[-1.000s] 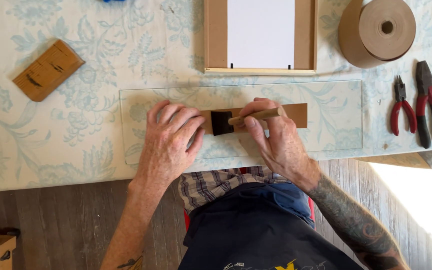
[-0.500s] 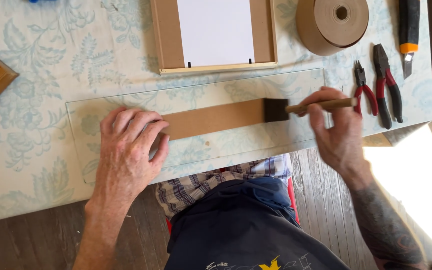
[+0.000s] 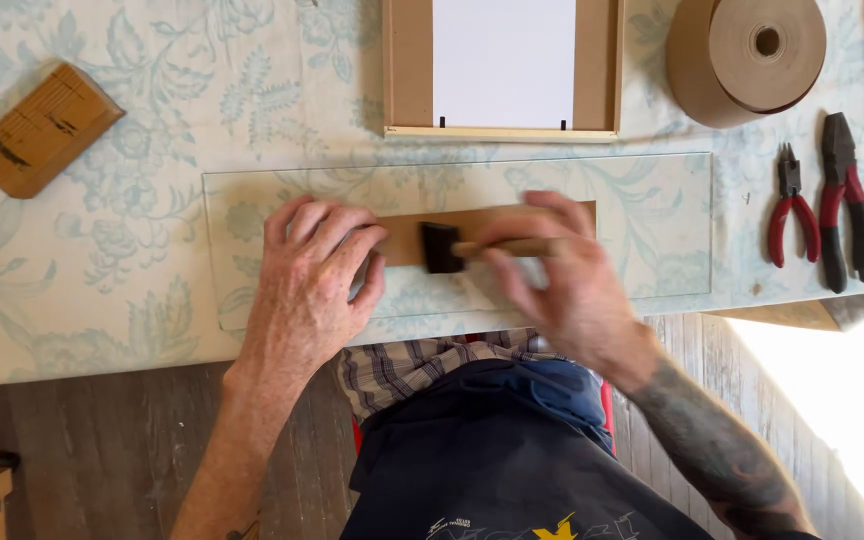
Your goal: Sealing the back of a picture frame with gummed paper tape using a brush and utility knife
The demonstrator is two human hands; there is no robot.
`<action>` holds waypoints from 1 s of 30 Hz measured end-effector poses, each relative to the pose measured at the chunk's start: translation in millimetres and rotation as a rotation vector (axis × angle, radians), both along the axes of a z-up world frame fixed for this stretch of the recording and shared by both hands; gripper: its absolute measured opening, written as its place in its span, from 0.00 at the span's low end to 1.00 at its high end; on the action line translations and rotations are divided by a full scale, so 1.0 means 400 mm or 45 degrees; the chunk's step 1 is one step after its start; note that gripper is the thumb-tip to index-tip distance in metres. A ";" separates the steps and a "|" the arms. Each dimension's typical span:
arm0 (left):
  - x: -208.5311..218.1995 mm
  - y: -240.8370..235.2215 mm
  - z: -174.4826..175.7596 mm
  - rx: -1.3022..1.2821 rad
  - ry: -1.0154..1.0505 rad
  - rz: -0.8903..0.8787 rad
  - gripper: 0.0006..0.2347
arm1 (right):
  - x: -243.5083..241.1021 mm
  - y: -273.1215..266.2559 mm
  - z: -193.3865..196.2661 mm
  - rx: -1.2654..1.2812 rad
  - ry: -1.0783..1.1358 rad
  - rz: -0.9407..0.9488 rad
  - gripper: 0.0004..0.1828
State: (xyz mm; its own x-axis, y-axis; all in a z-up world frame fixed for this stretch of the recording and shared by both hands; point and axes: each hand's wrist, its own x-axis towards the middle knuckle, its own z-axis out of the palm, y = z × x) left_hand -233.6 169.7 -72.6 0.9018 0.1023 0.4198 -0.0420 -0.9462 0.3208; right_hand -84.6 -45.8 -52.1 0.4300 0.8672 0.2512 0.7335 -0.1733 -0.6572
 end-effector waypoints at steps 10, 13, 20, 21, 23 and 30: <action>0.008 0.004 0.001 0.029 0.031 -0.008 0.08 | 0.120 -0.322 0.029 -0.062 -0.305 -0.541 0.10; 0.004 0.007 0.009 0.042 0.059 -0.014 0.08 | 0.063 -0.192 0.057 0.063 -0.287 -0.583 0.20; 0.005 -0.012 0.007 -0.139 0.138 0.054 0.17 | 0.028 0.043 0.003 -0.040 0.006 0.026 0.12; 0.007 -0.013 0.009 -0.129 0.118 0.067 0.16 | 0.039 0.036 0.002 -0.082 0.115 0.012 0.09; 0.010 -0.014 0.008 -0.118 0.127 0.068 0.16 | 0.079 -0.061 -0.007 -0.080 0.136 -0.101 0.08; 0.026 -0.019 0.002 -0.063 0.155 0.039 0.20 | 0.175 -0.297 0.036 -0.149 -0.100 -0.463 0.06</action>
